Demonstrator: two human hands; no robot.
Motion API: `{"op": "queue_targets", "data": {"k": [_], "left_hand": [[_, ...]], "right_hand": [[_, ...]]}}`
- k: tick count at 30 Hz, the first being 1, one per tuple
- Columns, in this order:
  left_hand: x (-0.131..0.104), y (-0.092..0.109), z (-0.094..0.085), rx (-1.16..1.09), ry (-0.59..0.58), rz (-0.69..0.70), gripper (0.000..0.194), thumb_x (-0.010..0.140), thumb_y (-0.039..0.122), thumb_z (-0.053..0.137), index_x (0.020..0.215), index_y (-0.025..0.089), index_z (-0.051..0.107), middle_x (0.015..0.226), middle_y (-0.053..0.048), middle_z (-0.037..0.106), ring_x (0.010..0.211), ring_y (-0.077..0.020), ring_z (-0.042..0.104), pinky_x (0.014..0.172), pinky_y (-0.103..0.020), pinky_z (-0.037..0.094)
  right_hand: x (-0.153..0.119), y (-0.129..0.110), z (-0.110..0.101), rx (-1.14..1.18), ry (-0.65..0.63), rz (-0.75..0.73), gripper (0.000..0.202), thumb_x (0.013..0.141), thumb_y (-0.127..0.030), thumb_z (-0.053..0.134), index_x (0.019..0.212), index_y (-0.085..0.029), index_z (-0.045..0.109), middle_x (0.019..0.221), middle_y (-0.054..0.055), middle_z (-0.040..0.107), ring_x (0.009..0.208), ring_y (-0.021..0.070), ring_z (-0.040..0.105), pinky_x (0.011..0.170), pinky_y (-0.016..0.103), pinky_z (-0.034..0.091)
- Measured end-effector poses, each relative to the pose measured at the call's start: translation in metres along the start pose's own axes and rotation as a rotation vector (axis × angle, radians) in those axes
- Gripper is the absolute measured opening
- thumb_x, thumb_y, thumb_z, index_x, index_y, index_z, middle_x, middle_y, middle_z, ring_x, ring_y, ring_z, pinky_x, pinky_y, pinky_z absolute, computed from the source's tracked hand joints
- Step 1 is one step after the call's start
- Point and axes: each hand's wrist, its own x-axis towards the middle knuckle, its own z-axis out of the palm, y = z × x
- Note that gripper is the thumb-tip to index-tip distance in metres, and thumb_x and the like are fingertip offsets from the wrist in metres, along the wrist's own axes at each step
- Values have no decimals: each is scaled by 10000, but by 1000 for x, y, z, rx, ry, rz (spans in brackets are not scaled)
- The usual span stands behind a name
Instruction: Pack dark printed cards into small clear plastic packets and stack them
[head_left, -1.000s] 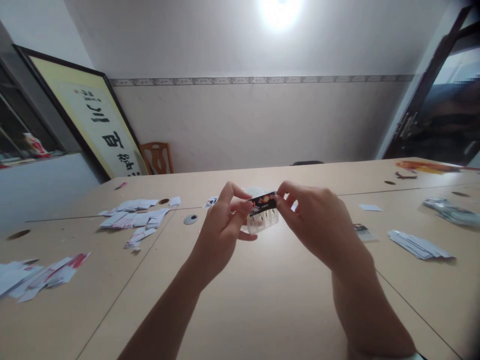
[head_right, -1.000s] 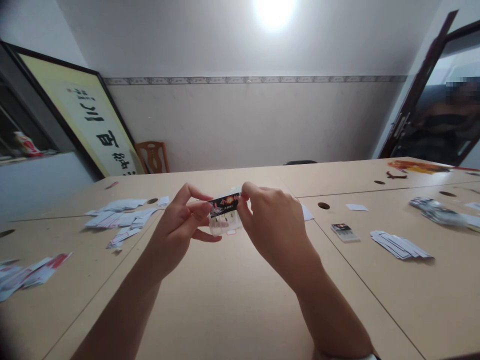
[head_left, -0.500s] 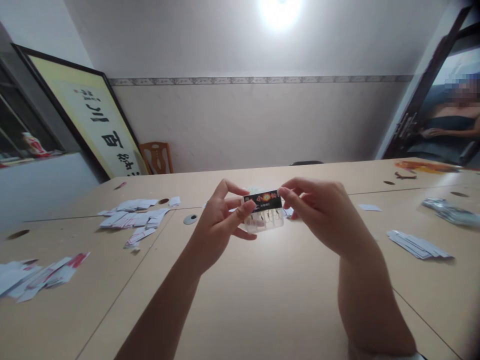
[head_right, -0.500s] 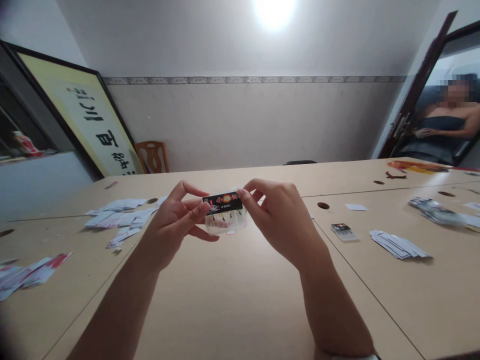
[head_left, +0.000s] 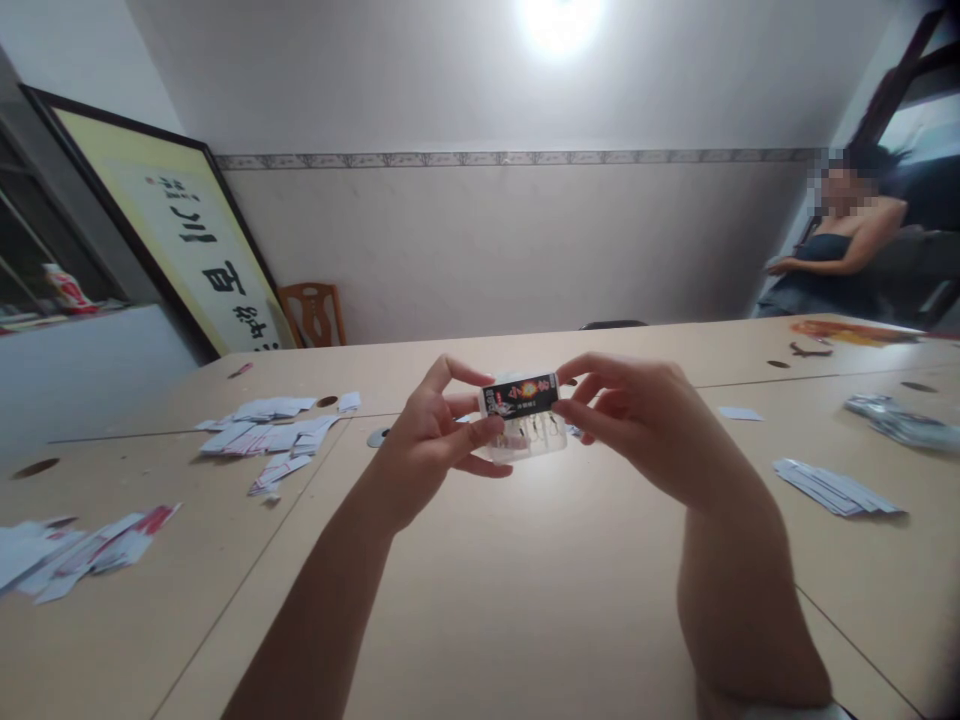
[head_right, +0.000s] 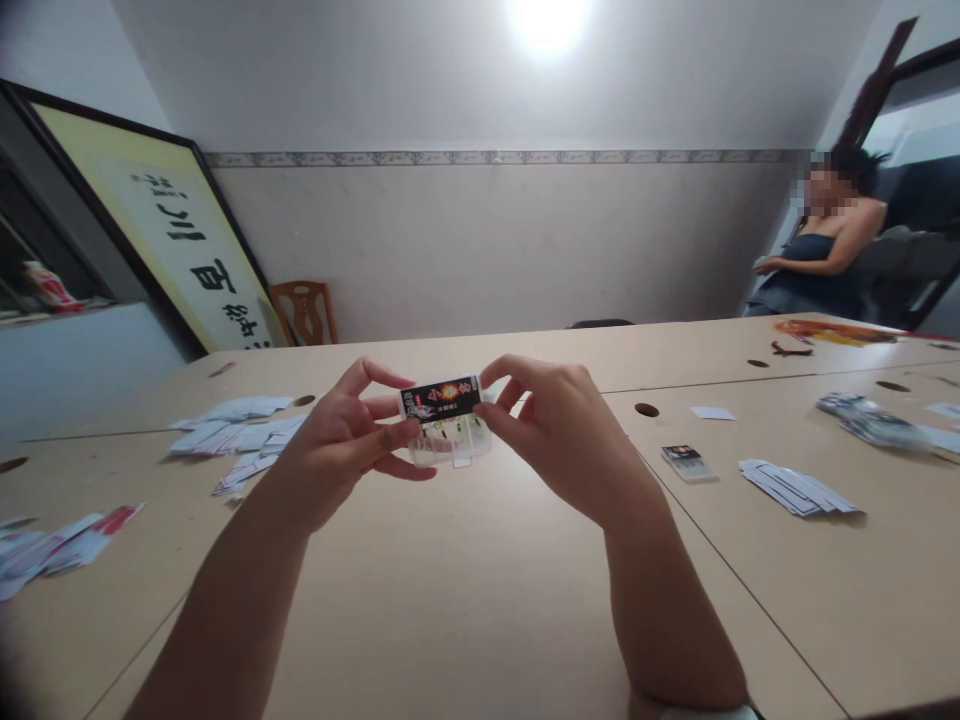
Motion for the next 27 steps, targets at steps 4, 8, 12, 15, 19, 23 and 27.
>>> {"op": "queue_targets", "data": {"k": [4, 8, 12, 15, 19, 23, 27], "left_hand": [[1, 1, -2, -6, 2, -30, 356, 834, 305, 720, 1038, 232, 437, 995, -53, 727, 882, -246, 734, 692, -401, 652], [3, -1, -3, -22, 66, -29, 364, 822, 329, 725, 1042, 230, 452, 1008, -66, 734, 864, -235, 732, 699, -391, 645], [5, -4, -3, -35, 145, -4, 360, 822, 354, 718, 1033, 226, 456, 958, -52, 735, 832, -224, 732, 689, -393, 642], [8, -7, -2, -17, 231, 19, 347, 830, 370, 705, 1015, 221, 452, 937, -41, 722, 792, -217, 738, 646, -359, 637], [12, -12, -1, -13, 271, 46, 344, 837, 375, 698, 1003, 221, 439, 949, -38, 716, 746, -199, 737, 613, -321, 625], [15, -16, 1, 9, 274, 53, 360, 833, 403, 697, 1007, 220, 440, 949, -34, 712, 736, -175, 725, 659, -337, 624], [15, -17, 3, 101, 233, 22, 398, 814, 431, 710, 1054, 218, 474, 956, -51, 716, 802, -189, 721, 732, -352, 610]], "right_hand": [[4, 2, 1, 18, -26, 11, 198, 855, -319, 659, 1015, -203, 664, 693, -13, 693, 520, 128, 637, 483, 242, 456], [9, 2, 7, 34, -42, 5, 256, 881, -367, 635, 1082, -212, 660, 771, 2, 710, 552, 127, 647, 525, 256, 475], [14, 1, 21, -34, -32, -22, 465, 830, -473, 687, 1214, -219, 620, 926, 43, 713, 650, 155, 661, 613, 303, 509], [17, -2, 35, -71, -22, -19, 655, 791, -498, 719, 1342, -201, 529, 1105, 103, 676, 809, 211, 668, 707, 355, 528], [20, -5, 54, -122, -3, 45, 782, 770, -530, 715, 1408, -169, 443, 1261, 162, 588, 945, 273, 641, 767, 409, 532], [22, -6, 62, -118, 48, 21, 655, 803, -460, 679, 1352, -169, 470, 1234, 149, 571, 1019, 274, 611, 846, 412, 517], [24, 1, 60, -95, 61, 17, 583, 796, -377, 690, 1312, -175, 509, 1187, 135, 556, 987, 240, 612, 886, 395, 507]]}}
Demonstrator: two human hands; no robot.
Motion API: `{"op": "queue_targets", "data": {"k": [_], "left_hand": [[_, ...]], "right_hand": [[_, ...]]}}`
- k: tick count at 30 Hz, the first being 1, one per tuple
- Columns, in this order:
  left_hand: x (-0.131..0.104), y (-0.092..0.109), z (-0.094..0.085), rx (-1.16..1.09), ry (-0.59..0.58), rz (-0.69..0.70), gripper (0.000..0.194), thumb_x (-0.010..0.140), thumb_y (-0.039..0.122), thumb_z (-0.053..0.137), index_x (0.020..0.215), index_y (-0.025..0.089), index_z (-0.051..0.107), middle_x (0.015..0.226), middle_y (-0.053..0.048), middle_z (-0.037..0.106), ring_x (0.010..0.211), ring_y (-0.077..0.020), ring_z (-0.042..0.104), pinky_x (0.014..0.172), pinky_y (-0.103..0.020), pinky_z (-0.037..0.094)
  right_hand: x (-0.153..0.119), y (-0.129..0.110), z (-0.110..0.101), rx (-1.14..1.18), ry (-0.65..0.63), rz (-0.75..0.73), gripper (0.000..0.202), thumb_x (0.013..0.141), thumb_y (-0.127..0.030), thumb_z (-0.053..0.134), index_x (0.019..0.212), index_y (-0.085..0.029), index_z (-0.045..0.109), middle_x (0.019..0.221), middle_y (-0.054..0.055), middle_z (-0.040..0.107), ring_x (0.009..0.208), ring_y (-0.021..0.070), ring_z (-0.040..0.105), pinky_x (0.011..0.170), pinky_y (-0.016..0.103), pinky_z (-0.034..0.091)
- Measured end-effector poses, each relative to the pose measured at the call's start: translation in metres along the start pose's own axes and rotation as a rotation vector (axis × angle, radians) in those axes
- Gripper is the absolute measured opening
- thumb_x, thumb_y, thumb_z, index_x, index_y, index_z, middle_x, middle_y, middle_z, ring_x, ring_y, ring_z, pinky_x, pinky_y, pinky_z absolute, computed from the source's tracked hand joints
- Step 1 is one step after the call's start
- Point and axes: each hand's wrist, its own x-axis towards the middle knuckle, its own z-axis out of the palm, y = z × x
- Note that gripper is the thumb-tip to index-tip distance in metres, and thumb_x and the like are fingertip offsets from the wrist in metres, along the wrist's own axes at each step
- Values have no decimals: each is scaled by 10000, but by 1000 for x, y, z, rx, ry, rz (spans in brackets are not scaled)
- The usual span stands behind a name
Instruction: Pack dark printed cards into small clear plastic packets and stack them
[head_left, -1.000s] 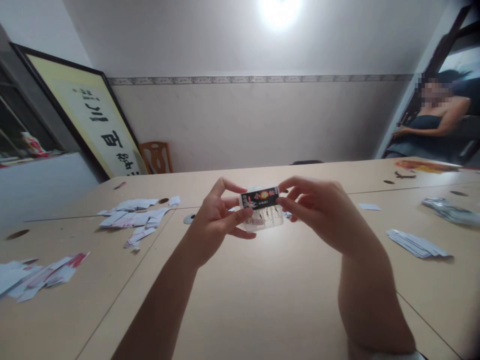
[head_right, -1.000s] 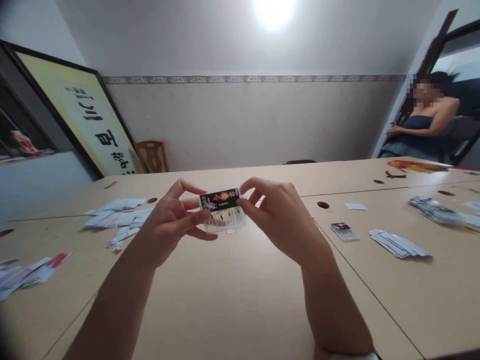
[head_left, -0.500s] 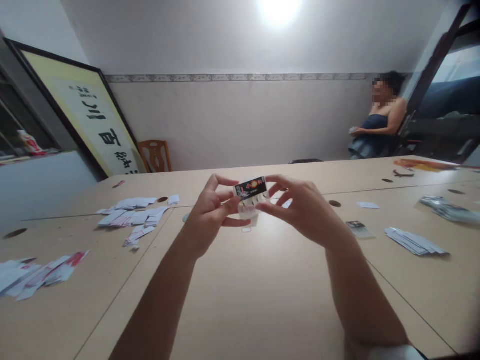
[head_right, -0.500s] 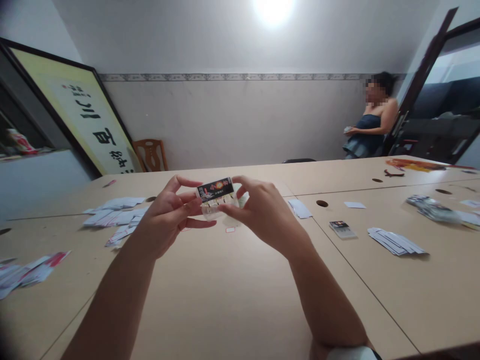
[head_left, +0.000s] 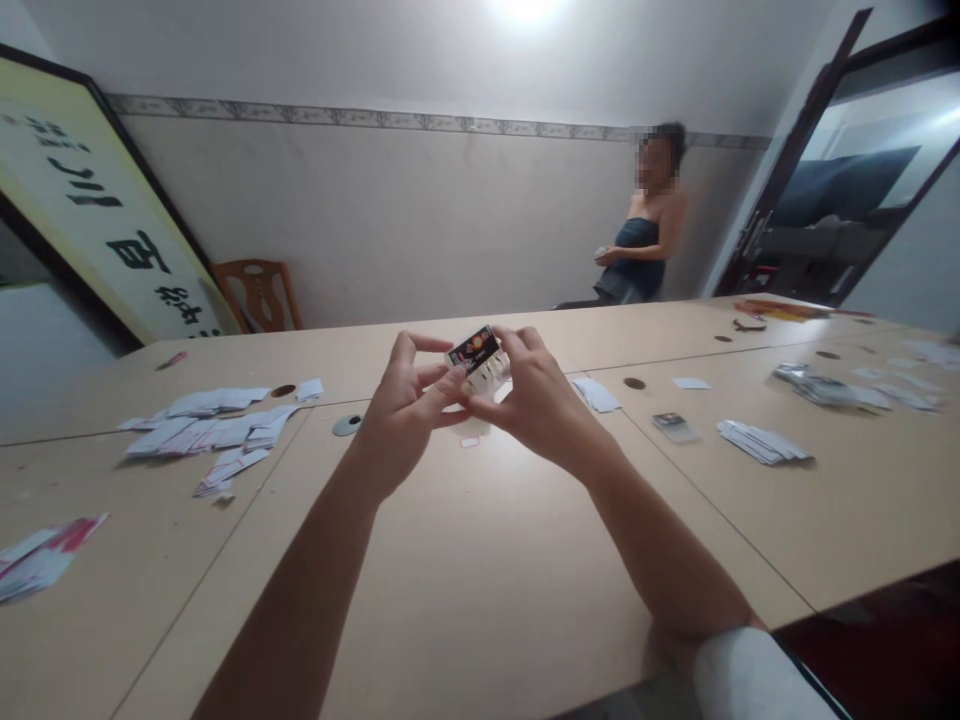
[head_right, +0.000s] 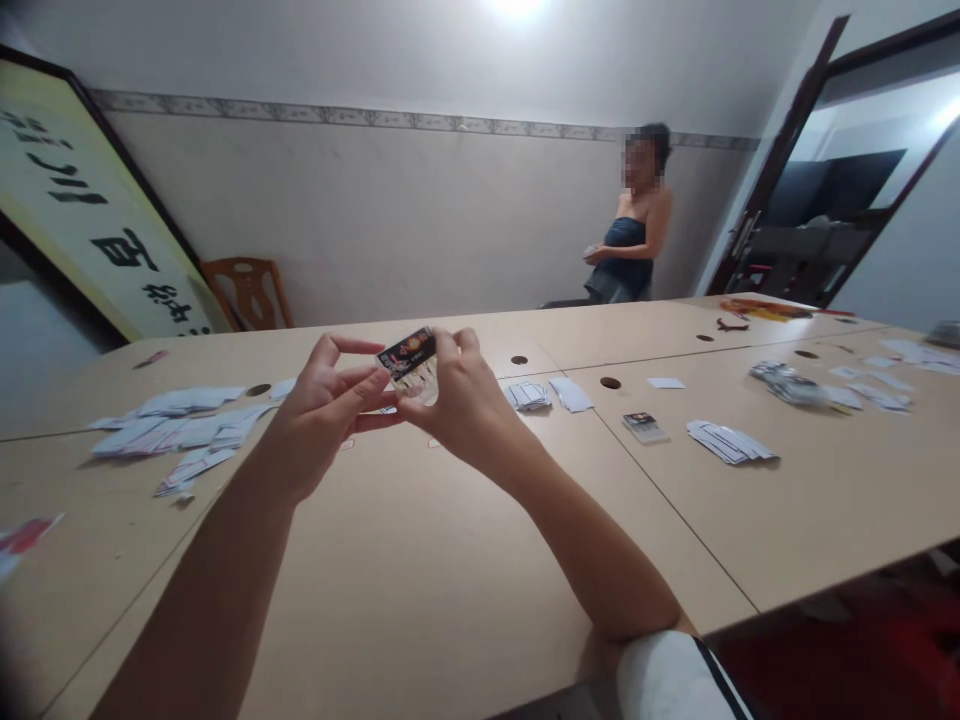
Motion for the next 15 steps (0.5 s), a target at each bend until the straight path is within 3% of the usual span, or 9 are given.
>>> {"op": "queue_targets", "data": {"k": [3, 5, 9, 12, 15], "left_hand": [[-1, 2, -1, 118, 56, 47, 407, 787, 432, 739, 1058, 204, 539, 1102, -114, 702, 964, -237, 706, 804, -352, 587], [-3, 6, -2, 145, 98, 75, 384, 788, 454, 729, 1024, 196, 570, 1145, -133, 694, 972, -256, 709, 760, -330, 584], [-7, 16, -8, 107, 91, 76, 359, 789, 506, 704, 940, 199, 597, 979, -102, 748, 760, -243, 740, 589, -287, 564], [-11, 24, -14, 116, 121, 116, 315, 782, 492, 716, 894, 217, 609, 904, -72, 761, 732, -229, 741, 583, -274, 566], [-15, 30, -17, 146, 124, 116, 277, 788, 471, 721, 877, 231, 617, 897, -52, 766, 757, -226, 745, 604, -276, 586]], "right_hand": [[4, 24, -1, -1, -42, 35, 637, 783, -404, 703, 1334, -151, 509, 1200, 148, 557, 976, 236, 616, 896, 393, 504], [6, 52, -1, -32, -36, 101, 743, 765, -441, 713, 1392, -135, 456, 1263, 177, 544, 1022, 259, 605, 898, 410, 499], [-5, 127, -9, -151, 75, 243, 787, 722, -402, 725, 1393, -112, 432, 1181, 181, 612, 1077, 308, 588, 918, 452, 459], [-23, 183, -26, -228, 168, 397, 796, 708, -408, 723, 1366, -72, 428, 1141, 195, 638, 1038, 312, 606, 902, 424, 448], [-44, 230, -48, -304, 289, 645, 772, 732, -413, 712, 1351, -81, 392, 1163, 216, 635, 1039, 301, 615, 876, 366, 444]]}}
